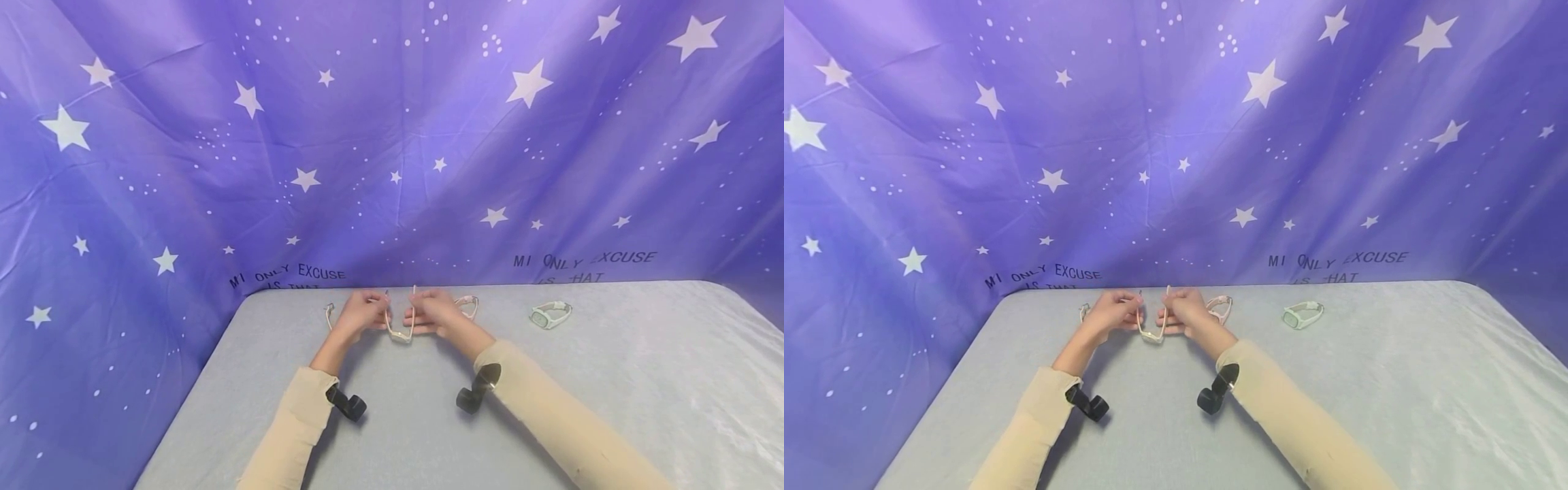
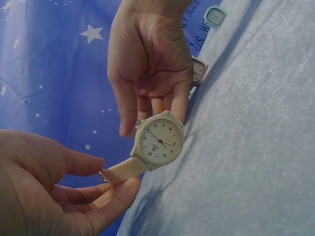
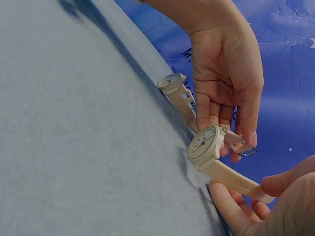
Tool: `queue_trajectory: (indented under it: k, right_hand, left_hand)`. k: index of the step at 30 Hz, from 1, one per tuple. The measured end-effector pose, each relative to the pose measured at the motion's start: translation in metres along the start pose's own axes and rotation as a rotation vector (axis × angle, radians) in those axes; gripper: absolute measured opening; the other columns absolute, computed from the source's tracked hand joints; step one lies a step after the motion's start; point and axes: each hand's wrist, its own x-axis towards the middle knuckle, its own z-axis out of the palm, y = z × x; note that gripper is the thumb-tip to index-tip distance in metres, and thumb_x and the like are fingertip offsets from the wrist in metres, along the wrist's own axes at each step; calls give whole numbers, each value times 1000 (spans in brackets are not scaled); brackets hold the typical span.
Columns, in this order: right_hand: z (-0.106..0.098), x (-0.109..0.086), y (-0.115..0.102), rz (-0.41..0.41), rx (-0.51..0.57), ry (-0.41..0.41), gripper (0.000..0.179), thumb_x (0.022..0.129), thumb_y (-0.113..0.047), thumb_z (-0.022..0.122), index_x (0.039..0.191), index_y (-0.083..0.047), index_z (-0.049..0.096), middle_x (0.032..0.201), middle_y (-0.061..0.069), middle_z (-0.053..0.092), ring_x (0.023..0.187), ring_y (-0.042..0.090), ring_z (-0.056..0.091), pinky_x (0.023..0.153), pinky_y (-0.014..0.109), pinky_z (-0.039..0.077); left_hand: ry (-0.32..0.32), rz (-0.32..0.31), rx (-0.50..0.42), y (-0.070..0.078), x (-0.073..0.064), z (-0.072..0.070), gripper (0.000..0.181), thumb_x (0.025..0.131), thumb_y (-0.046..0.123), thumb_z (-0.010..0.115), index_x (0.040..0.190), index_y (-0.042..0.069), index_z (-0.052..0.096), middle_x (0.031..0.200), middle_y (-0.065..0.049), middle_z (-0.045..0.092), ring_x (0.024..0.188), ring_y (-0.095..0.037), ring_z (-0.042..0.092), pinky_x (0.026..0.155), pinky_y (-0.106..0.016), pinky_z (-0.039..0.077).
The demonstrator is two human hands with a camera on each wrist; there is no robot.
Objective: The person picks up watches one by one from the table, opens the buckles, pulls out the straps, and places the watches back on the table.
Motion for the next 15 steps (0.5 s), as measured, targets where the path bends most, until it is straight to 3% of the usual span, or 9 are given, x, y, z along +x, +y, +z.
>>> queue_trajectory:
  k: [9,15]
  right_hand:
    - [1,1,3,-6,-14,10,37,105,-9,52,134,12,49,101,23,71,77,21,75,77,43,65]
    - [3,4,5,-20,-27,18,35,105,-10,52,133,11,50,101,22,71,76,19,74,76,42,65]
  left_hand:
    - [-18,3,32,-3,1,2,27,102,9,57,114,-13,64,84,-15,68,68,-15,67,66,-30,64]
    - [-12,-17,42,-3,1,2,28,101,11,58,117,-11,64,82,-11,67,69,-15,67,66,-30,64]
